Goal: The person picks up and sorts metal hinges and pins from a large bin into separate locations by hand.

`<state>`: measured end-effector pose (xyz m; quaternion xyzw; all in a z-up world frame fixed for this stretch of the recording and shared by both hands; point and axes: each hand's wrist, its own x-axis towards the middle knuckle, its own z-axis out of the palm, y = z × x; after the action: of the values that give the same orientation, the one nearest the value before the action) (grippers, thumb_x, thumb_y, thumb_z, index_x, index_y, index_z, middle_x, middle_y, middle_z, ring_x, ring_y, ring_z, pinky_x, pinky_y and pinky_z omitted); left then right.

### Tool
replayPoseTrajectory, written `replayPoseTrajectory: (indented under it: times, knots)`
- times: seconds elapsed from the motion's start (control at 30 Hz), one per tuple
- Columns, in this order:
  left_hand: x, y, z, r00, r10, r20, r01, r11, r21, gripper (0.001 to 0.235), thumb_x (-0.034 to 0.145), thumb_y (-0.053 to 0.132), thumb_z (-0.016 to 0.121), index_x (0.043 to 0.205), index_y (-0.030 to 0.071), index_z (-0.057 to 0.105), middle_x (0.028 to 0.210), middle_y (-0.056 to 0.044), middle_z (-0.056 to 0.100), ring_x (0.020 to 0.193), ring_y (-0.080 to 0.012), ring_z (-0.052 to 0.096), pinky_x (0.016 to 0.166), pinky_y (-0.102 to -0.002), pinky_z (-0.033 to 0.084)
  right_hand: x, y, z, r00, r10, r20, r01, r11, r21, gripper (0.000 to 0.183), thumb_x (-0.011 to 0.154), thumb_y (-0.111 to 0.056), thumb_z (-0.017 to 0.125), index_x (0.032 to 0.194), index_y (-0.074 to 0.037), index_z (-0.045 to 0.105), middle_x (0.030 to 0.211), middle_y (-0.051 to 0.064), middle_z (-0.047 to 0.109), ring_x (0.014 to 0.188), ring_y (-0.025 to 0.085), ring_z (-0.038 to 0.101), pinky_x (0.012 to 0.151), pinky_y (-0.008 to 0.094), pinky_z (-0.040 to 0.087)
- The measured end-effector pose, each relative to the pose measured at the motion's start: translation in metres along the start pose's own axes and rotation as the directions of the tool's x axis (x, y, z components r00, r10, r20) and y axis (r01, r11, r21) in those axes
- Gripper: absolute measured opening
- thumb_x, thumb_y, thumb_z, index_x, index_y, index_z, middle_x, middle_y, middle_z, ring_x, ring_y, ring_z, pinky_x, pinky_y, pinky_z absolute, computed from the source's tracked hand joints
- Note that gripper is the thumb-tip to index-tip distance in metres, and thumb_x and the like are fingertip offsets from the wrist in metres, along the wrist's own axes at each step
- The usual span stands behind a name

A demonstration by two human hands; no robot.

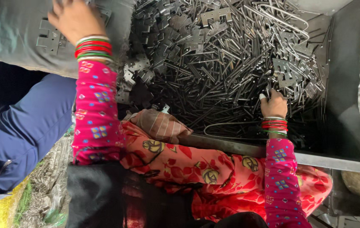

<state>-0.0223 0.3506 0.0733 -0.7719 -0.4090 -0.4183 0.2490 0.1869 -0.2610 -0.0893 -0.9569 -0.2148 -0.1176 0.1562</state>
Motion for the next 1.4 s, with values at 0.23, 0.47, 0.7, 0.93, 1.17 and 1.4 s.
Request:
replayPoseTrajectory:
  times: [0.23, 0.47, 0.7, 0.93, 1.17, 1.4]
  knots:
    - [-0.047, 0.133, -0.085, 0.756, 0.569, 0.322, -0.176, 0.651, -0.738, 0.023, 0.089, 0.032, 0.077, 0.098, 0.011, 0.072, 0.083, -0.012, 0.073, 0.075, -0.0342, 0.071, 0.065, -0.048, 0.057, -0.010, -0.036, -0.045, 0.977, -0.146, -0.156, 0.176, 0.964, 0.199, 0.023, 0.097, -0.011, 0.079, 0.115, -0.001, 0.069, 0.105, 0.020, 0.070, 0.093, 0.040, 0.068, 0.082, 0.046, 0.054]
    - [-0.174, 0.174, 0.023, 0.684, 0.715, 0.148, -0.542, 0.633, -0.552, 0.027, 0.092, 0.022, 0.056, 0.113, 0.014, 0.070, 0.125, -0.007, 0.069, 0.121, -0.0318, 0.057, 0.096, -0.060, 0.042, -0.042, -0.060, -0.084, 0.937, 0.337, -0.095, -0.032, 0.354, 0.935, 0.009, 0.099, 0.001, 0.076, 0.104, -0.002, 0.069, 0.090, -0.003, 0.068, 0.075, 0.005, 0.060, 0.069, 0.022, 0.050]
    - [-0.164, 0.173, 0.025, 0.556, 0.820, 0.137, -0.618, 0.518, -0.592, 0.024, 0.092, 0.023, 0.054, 0.108, 0.022, 0.073, 0.121, -0.008, 0.066, 0.122, -0.0300, 0.054, 0.107, -0.059, 0.033, -0.062, -0.052, -0.092, 0.913, 0.406, 0.049, -0.134, 0.183, 0.974, 0.012, 0.097, 0.001, 0.077, 0.106, -0.004, 0.071, 0.089, 0.000, 0.069, 0.072, 0.008, 0.061, 0.064, 0.023, 0.048]
    - [-0.100, 0.196, -0.052, 0.620, 0.737, 0.270, -0.321, 0.551, -0.770, 0.022, 0.072, 0.027, 0.079, 0.091, 0.018, 0.076, 0.116, -0.011, 0.066, 0.115, -0.0374, 0.061, 0.095, -0.062, 0.042, -0.059, -0.026, -0.097, 0.822, 0.358, 0.444, -0.239, -0.491, 0.838, 0.026, 0.096, -0.034, 0.066, 0.103, -0.008, 0.065, 0.092, 0.009, 0.067, 0.083, 0.023, 0.067, 0.076, 0.050, 0.058]
    - [-0.086, 0.221, -0.099, 0.562, 0.652, 0.509, 0.778, -0.208, -0.592, 0.033, 0.086, -0.001, 0.079, 0.114, 0.006, 0.063, 0.108, -0.013, 0.072, 0.092, -0.0320, 0.078, 0.079, -0.052, 0.064, -0.076, -0.045, -0.096, 0.819, 0.202, 0.538, -0.485, -0.258, 0.836, 0.031, 0.094, -0.009, 0.068, 0.124, -0.005, 0.062, 0.109, 0.012, 0.070, 0.071, 0.014, 0.054, 0.075, 0.050, 0.059]
    - [-0.152, 0.226, -0.177, 0.316, 0.855, 0.412, 0.936, -0.210, -0.281, 0.045, 0.084, -0.002, 0.076, 0.128, 0.000, 0.065, 0.112, -0.017, 0.073, 0.104, -0.0341, 0.075, 0.094, -0.048, 0.061, -0.068, -0.109, -0.120, 0.701, 0.235, 0.674, -0.571, -0.381, 0.727, 0.031, 0.090, -0.014, 0.061, 0.120, -0.005, 0.060, 0.116, 0.017, 0.072, 0.088, 0.023, 0.077, 0.076, 0.051, 0.062]
